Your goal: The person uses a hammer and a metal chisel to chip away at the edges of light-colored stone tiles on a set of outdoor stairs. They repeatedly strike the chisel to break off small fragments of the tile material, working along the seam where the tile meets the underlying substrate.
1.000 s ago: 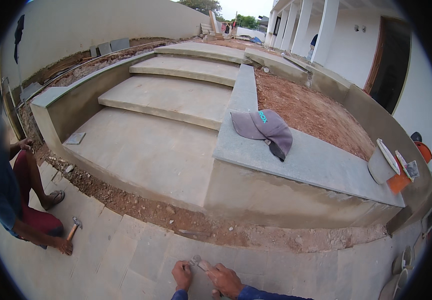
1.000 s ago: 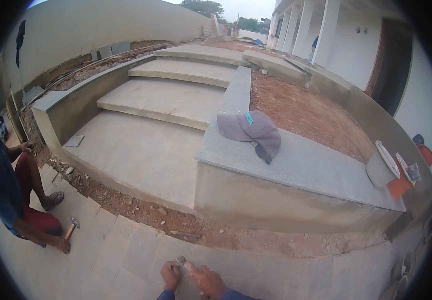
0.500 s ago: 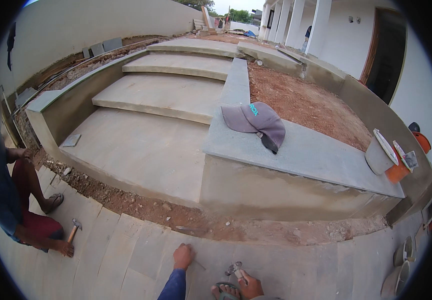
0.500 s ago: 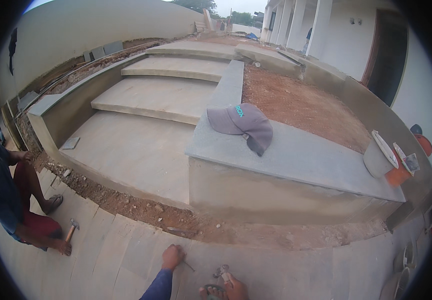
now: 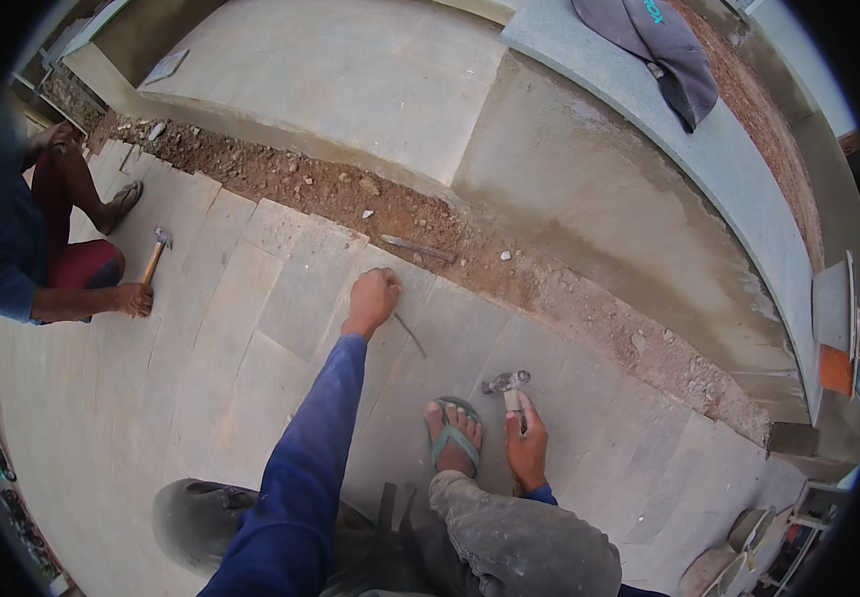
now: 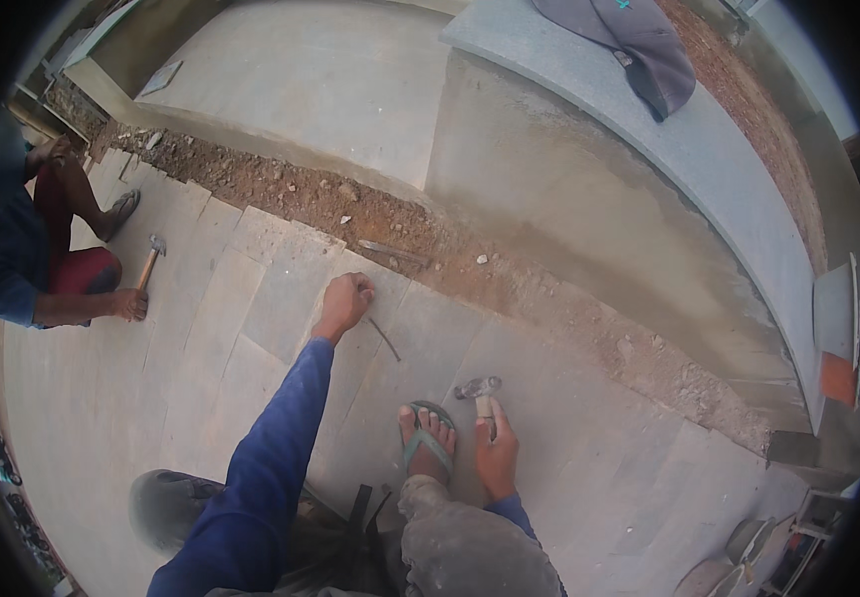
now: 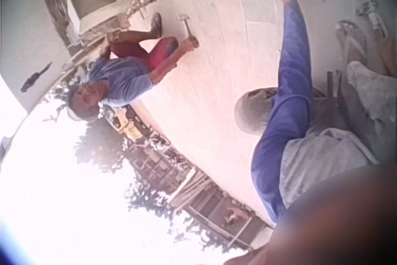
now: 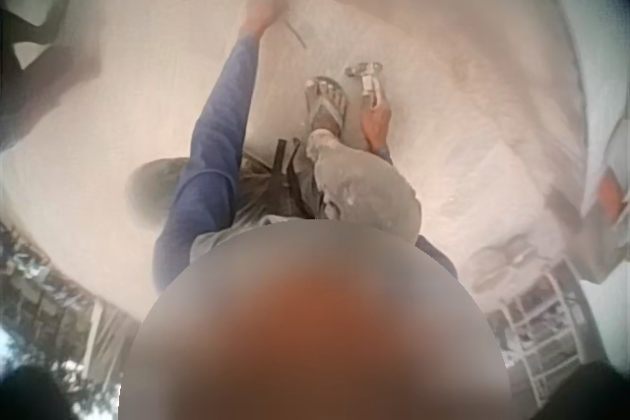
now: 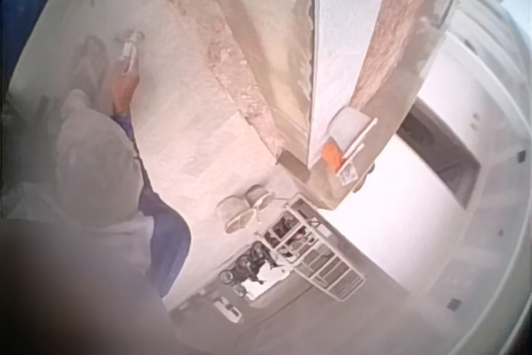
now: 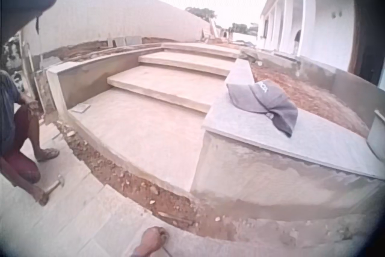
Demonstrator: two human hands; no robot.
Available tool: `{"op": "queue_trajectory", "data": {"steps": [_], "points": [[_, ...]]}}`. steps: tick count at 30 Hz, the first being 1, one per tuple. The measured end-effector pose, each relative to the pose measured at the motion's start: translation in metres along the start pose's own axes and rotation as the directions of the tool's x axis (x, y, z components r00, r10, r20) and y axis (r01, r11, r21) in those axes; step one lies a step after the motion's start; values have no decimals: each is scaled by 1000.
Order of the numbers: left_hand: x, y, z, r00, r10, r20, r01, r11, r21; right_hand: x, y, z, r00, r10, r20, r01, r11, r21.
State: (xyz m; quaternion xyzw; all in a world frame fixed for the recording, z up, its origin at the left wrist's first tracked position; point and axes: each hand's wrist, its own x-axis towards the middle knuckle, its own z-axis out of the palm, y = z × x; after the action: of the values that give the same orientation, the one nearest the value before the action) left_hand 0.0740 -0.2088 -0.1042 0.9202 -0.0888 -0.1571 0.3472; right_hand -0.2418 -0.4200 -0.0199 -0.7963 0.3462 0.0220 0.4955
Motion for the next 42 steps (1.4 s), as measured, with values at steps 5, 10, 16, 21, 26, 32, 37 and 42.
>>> {"op": "queue_trajectory", "data": {"steps": [5, 10, 16, 21, 26, 32, 37, 42], "points": [[-9, 39, 6, 976, 5, 217, -36, 989, 141, -2, 7, -10, 999, 52, -7, -51, 999, 11], [-43, 31, 18, 914, 193, 357, -299, 915, 272, 0, 12, -14, 998, 63, -4, -62, 998, 24], [-52, 13, 8, 892, 375, 252, -361, 927, -102, 7, -6, -13, 986, 162, 34, -164, 985, 58], [-48, 27, 12, 963, 265, -54, -266, 964, -8, 16, -1, -10, 999, 34, 32, -35, 999, 12], [-37, -2, 10, 877, 466, -117, -454, 884, 114, 20, -9, -3, 998, 12, 66, -21, 991, 133], [-56, 8, 25, 981, 67, -181, -54, 996, 72, 20, -7, -2, 997, 36, 69, -41, 997, 70], [-52, 37, 43, 968, -202, -147, 201, 979, -22, 25, -16, 2, 997, 35, 74, -39, 998, 56], [-40, 26, 39, 952, -168, -254, 205, 970, 127, 35, -17, 12, 997, 16, 80, -20, 999, 49]]}}
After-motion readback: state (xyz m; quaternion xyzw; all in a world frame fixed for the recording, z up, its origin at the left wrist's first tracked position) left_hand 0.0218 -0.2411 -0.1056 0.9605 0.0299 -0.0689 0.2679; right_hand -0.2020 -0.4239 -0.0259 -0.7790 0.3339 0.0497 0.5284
